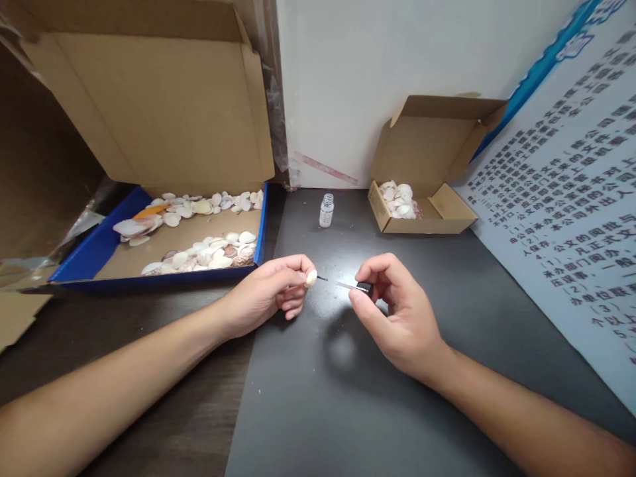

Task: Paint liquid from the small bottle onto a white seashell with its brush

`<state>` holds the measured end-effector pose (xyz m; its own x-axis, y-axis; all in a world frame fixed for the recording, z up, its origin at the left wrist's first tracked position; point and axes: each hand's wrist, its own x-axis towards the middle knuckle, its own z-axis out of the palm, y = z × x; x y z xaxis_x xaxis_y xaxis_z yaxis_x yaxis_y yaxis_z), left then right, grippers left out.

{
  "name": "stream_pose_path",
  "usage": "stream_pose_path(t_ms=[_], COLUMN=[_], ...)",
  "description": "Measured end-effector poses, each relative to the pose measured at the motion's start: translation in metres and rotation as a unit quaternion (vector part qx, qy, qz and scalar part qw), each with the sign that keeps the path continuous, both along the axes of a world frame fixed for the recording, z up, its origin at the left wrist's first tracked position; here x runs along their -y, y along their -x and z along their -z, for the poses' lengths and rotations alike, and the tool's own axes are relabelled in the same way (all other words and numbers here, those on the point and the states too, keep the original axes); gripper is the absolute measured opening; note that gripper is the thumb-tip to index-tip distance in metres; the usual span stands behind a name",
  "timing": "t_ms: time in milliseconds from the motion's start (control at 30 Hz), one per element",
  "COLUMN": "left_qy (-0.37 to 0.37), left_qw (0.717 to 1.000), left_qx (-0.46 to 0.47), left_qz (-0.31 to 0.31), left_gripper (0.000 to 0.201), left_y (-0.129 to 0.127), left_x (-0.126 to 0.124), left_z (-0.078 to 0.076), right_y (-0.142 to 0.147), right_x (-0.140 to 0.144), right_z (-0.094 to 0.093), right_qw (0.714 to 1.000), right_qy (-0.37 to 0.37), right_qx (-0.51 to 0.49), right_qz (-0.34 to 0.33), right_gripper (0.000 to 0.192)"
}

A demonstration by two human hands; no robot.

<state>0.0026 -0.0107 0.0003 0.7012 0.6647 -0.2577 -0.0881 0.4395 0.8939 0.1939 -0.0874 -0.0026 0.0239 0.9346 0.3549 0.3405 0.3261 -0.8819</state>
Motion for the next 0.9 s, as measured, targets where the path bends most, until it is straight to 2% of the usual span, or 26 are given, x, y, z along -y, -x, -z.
stream_pose_path(t_ms=[133, 300, 433, 600, 767, 900], left_qy=[0.004, 0.003, 0.006, 0.003, 0.003, 0.005], left_qw=[1.000, 1.000, 1.000, 1.000, 1.000, 1.000], left_qx=[-0.001, 0.004, 0.006, 0.005, 0.008, 0.013], left_qz=[-0.008, -0.017, -0.017, -0.019, -0.019, -0.016], left_gripper=[0.010, 0.012, 0.011, 0.013, 0.011, 0.014], left_y=[-0.0002, 0.0000, 0.0000, -0.0005, -0.0004, -0.0004], left_x=[0.0005, 0.0016, 0.0016, 0.0011, 0.0013, 0.0015], left_z=[0.0005, -0.0004, -0.0007, -0.0012, -0.0012, -0.0017], right_y=[-0.0005, 0.0001, -0.0007, 0.0004, -0.0007, -0.0001], right_x=[0.0004, 0.0004, 0.0007, 0.0004, 0.0011, 0.0005], right_z=[0.0016, 0.0008, 0.0009, 0.0007, 0.0018, 0.0025], right_qw=[0.999, 1.000, 0.999, 1.000, 0.999, 1.000], right_qy=[0.003, 0.014, 0.003, 0.012, 0.000, 0.004], right_qx=[-0.016, 0.001, -0.011, 0.002, -0.015, -0.002], right_qz=[-0.035, -0.016, -0.032, -0.014, -0.035, -0.024], right_gripper=[0.014, 0.015, 0.014, 0.016, 0.015, 0.015])
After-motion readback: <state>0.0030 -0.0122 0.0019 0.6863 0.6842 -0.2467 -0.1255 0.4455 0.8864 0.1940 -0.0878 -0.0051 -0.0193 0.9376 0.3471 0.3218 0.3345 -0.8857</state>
